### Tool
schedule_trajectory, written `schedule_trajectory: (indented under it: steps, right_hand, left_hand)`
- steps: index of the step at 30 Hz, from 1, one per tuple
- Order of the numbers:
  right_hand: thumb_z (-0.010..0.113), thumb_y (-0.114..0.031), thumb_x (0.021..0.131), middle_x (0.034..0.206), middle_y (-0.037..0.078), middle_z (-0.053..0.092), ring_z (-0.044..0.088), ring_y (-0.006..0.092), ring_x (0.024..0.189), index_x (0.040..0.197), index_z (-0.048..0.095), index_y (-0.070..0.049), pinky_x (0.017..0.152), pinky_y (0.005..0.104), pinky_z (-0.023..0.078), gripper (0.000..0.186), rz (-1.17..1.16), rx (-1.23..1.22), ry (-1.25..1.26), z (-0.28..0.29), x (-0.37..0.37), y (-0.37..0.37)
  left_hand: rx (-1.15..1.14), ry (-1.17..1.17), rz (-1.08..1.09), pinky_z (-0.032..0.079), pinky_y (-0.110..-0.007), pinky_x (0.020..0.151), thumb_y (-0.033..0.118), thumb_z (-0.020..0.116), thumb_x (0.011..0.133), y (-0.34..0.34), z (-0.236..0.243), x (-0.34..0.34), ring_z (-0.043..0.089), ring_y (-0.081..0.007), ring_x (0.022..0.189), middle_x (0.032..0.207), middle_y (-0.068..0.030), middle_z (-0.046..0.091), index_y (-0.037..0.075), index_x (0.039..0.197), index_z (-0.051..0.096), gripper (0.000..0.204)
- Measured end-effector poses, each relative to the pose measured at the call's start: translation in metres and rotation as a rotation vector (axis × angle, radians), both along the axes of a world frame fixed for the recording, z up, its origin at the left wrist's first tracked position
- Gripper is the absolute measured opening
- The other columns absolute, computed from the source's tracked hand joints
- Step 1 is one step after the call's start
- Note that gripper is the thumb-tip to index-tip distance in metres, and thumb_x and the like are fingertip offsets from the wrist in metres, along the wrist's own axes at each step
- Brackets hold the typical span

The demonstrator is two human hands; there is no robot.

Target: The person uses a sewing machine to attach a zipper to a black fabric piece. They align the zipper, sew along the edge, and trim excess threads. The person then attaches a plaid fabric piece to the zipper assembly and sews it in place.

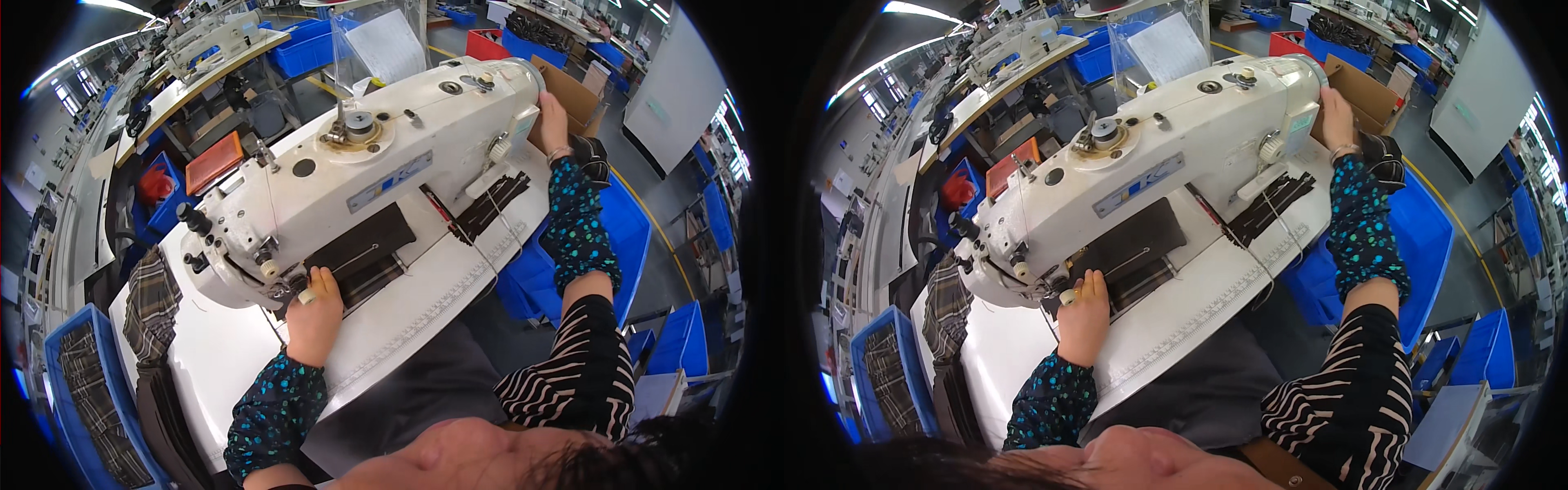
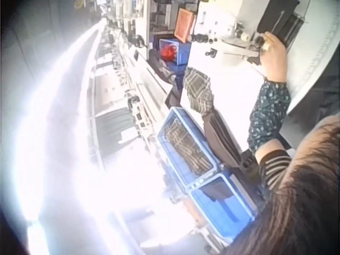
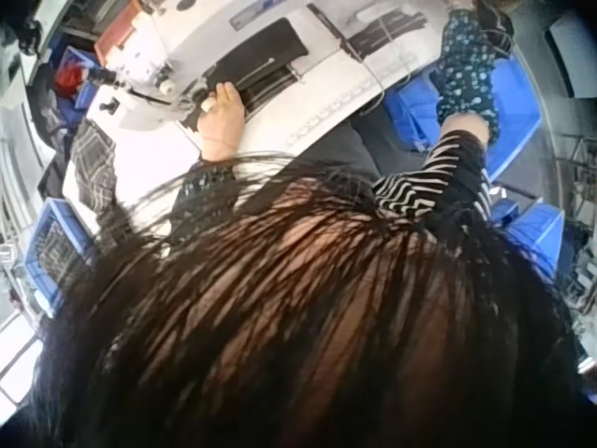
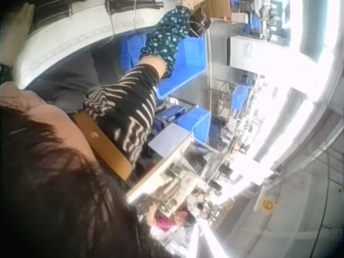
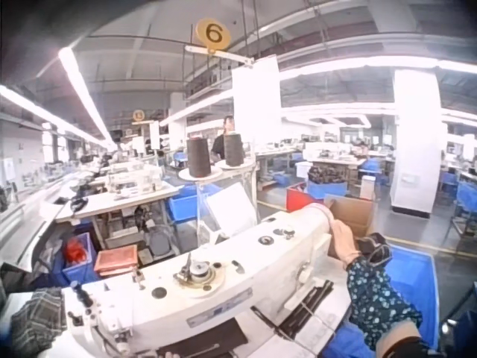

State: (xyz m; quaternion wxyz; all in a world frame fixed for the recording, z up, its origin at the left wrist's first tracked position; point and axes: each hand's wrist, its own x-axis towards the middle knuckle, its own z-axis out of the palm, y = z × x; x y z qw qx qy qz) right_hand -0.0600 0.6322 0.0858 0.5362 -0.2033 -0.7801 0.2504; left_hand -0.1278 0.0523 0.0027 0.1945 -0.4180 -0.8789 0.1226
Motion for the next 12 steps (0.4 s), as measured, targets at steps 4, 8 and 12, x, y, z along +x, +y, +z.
schedule_trajectory:
  steps: [4,8,12]
  right_hand:
    - [0.055,-0.036,0.104,0.094,0.016,0.072,0.065,0.0323,0.082,0.106,0.070,-0.001,0.077,0.0358,0.051,0.038,-0.311,0.375,-0.528,0.080,0.018,-0.010]
    - [0.064,-0.026,0.099,0.093,0.014,0.070,0.068,0.0346,0.083,0.100,0.070,-0.004,0.073,0.0421,0.054,0.023,0.184,0.375,-0.121,0.086,0.015,-0.214]
    - [0.074,-0.019,0.082,0.091,0.006,0.071,0.070,0.0169,0.085,0.087,0.069,-0.013,0.076,0.0336,0.058,0.009,0.723,0.909,-0.240,0.029,0.034,-0.317]
  left_hand:
    - [0.070,0.017,-0.072,0.060,-0.028,0.070,0.009,0.061,0.088,0.003,0.008,0.002,0.072,-0.0183,0.105,0.122,-0.0063,0.071,0.002,0.127,0.061,0.040]
    - [0.163,0.008,-0.093,0.056,-0.026,0.060,0.008,0.063,0.083,-0.007,0.020,0.004,0.070,-0.0149,0.079,0.090,-0.0038,0.065,0.006,0.096,0.061,0.013]
    - [0.250,-0.116,-0.193,0.055,-0.025,0.059,0.007,0.062,0.085,0.000,0.028,0.011,0.070,-0.0161,0.075,0.083,-0.0018,0.062,0.008,0.094,0.057,0.010]
